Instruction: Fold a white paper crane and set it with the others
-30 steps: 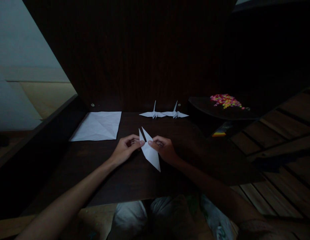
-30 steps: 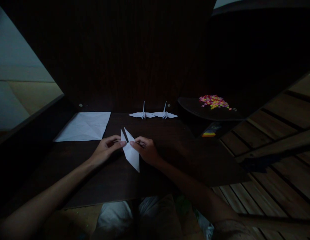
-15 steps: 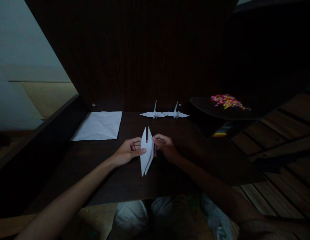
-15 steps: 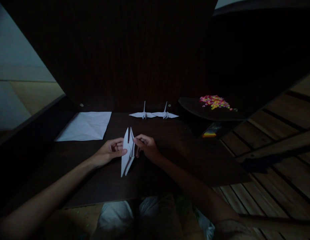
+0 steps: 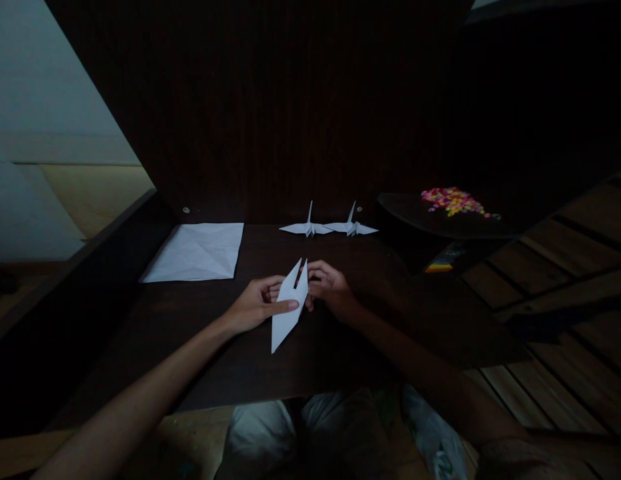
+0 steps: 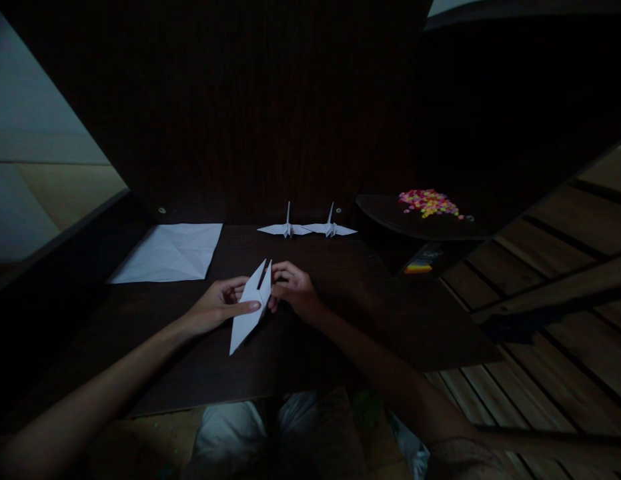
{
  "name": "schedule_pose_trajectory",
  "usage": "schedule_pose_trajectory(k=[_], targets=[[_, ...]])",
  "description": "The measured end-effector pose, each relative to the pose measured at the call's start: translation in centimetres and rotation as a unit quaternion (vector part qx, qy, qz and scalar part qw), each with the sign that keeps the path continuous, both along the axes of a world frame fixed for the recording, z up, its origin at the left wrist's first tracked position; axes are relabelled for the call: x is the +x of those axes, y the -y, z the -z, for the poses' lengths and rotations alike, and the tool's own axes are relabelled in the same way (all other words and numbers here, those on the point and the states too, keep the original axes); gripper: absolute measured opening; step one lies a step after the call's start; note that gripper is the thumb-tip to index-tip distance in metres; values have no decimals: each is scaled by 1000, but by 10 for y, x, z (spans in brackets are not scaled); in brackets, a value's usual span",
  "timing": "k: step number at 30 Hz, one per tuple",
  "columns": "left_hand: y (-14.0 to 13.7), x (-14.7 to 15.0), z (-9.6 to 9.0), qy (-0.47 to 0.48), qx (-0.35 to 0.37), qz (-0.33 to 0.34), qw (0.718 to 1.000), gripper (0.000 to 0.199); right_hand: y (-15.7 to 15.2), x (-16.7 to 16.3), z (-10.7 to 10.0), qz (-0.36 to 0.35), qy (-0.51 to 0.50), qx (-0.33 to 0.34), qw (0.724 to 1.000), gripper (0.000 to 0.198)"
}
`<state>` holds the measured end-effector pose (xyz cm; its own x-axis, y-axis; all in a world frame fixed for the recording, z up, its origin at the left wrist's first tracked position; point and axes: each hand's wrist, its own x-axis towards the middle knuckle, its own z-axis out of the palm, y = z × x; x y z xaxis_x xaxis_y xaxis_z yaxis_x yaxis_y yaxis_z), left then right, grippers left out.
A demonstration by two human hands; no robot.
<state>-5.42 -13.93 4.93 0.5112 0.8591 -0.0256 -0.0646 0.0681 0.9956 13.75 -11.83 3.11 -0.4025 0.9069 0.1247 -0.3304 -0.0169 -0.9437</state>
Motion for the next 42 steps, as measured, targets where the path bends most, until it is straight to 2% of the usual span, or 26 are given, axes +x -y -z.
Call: schedule_pose_trajectory(k=[4, 7, 13, 17, 21, 24, 26, 28, 33, 37, 42], targets=[[0, 0, -1, -36, 17, -33, 999, 36, 1, 1, 1, -13, 3, 25, 1000, 49], [1, -1, -3, -58, 43, -61, 995, 34, 0, 1, 2, 12, 25, 52, 998, 54], [2, -1, -3, -80, 97, -94, 988, 34, 2, 3, 2, 80, 81, 147, 983, 36], [3, -1, -2, -95, 115, -102, 983, 34, 4, 7, -3, 124, 142, 226, 956, 24], [2, -2, 0, -104, 125, -104, 981, 34, 6, 10, -9, 167, 203, 310, 914, 14], [2, -2, 2, -98, 124, -109, 981, 35, 5, 11, -11, 193, 225, 369, 881, 8], [2, -2, 3, -93, 120, -116, 982, 36, 6, 11, -12, 197, 228, 392, 869, 6], [2, -2, 3, -86, 115, -123, 982, 37, 7, 12, -12, 196, 229, 399, 866, 1], [2, -2, 1, -84, 112, -144, 980, 38, 10, 12, -14, 215, 244, 379, 866, 13], [2, -2, 0, -83, 114, -158, 977, 39, 10, 12, -12, 237, 239, 369, 866, 14], [1, -2, 2, -78, 123, -191, 971, 36, 10, 9, -10, 218, 242, 375, 868, 13]])
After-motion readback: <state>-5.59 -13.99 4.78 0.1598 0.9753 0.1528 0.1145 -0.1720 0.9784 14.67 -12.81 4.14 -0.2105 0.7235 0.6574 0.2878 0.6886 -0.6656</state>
